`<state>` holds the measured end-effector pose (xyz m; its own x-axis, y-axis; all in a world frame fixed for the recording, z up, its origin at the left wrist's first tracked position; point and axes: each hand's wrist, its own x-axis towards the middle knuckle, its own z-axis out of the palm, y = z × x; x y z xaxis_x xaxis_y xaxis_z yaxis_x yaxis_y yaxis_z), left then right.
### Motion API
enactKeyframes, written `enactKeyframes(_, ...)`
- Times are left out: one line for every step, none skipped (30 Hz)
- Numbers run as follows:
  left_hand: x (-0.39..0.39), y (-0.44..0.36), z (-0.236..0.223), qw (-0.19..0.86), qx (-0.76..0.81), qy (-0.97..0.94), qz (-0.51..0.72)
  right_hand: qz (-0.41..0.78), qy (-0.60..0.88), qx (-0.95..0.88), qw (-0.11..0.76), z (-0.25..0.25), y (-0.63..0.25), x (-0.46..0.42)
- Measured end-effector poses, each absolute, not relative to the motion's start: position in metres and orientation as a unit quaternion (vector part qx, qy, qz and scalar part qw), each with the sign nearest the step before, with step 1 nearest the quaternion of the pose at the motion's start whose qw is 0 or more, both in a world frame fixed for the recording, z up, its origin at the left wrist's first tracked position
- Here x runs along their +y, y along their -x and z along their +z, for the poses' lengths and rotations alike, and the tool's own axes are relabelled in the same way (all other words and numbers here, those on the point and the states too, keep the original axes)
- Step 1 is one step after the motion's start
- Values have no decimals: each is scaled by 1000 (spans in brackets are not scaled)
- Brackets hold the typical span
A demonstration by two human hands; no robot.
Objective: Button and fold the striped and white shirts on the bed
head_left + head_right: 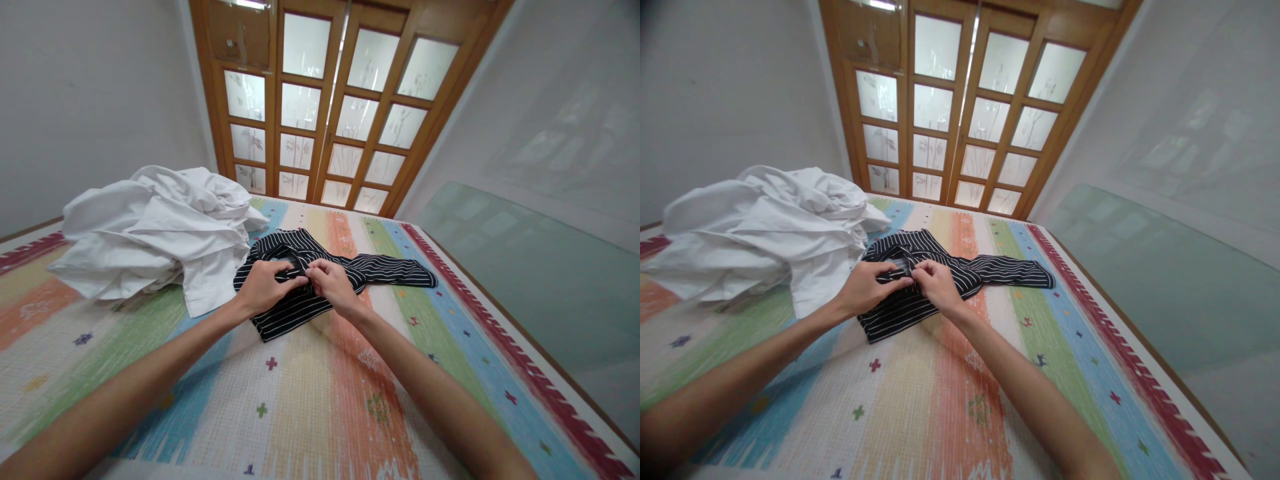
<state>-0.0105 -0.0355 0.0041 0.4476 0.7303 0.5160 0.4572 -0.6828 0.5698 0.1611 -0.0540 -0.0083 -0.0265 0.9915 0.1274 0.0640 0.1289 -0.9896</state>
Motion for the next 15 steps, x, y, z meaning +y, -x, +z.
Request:
enactKeyframes(-36, 12, 7, 191, 356, -826, 393, 462, 484, -529, 522, -7, -164, -53)
enactKeyframes(-36, 15, 10, 204, 355, -821, 398, 460, 492, -509, 537, -6, -168, -51)
enactKeyframes(-35, 18, 13, 214, 356, -816, 403, 451, 502, -489, 553, -4, -174, -49)
enactKeyframes(-34, 22, 16, 221, 358, -810, 407, 436, 512, -471, 571, -1, -181, -47)
enactKeyframes(-33, 26, 19, 222, 364, -804, 414, 418, 522, -456, 588, 2, -189, -44)
enactKeyframes(-32, 31, 23, 218, 372, -796, 424, 397, 530, -444, 603, 6, -197, -42)
enactKeyframes(-31, 34, 26, 209, 379, -789, 437, 377, 537, -439, 615, 10, -205, -40)
enactKeyframes(-30, 37, 28, 195, 381, -783, 451, 358, 538, -440, 623, 14, -212, -38)
enactKeyframes(-29, 39, 31, 178, 378, -782, 463, 344, 536, -445, 630, 18, -217, -36)
enactKeyframes(-29, 39, 34, 161, 368, -784, 473, 337, 529, -450, 636, 22, -220, -35)
enactKeyframes(-28, 39, 36, 147, 354, -790, 479, 337, 520, -453, 641, 25, -221, -35)
enactKeyframes(-28, 37, 39, 138, 340, -798, 478, 343, 508, -455, 646, 28, -219, -35)
enactKeyframes(-27, 36, 41, 134, 332, -807, 469, 351, 496, -457, 649, 31, -215, -35)
enactKeyframes(-26, 34, 43, 132, 329, -817, 455, 360, 486, -462, 649, 33, -211, -36)
enactKeyframes(-25, 32, 44, 130, 330, -828, 435, 369, 476, -471, 645, 36, -205, -37)
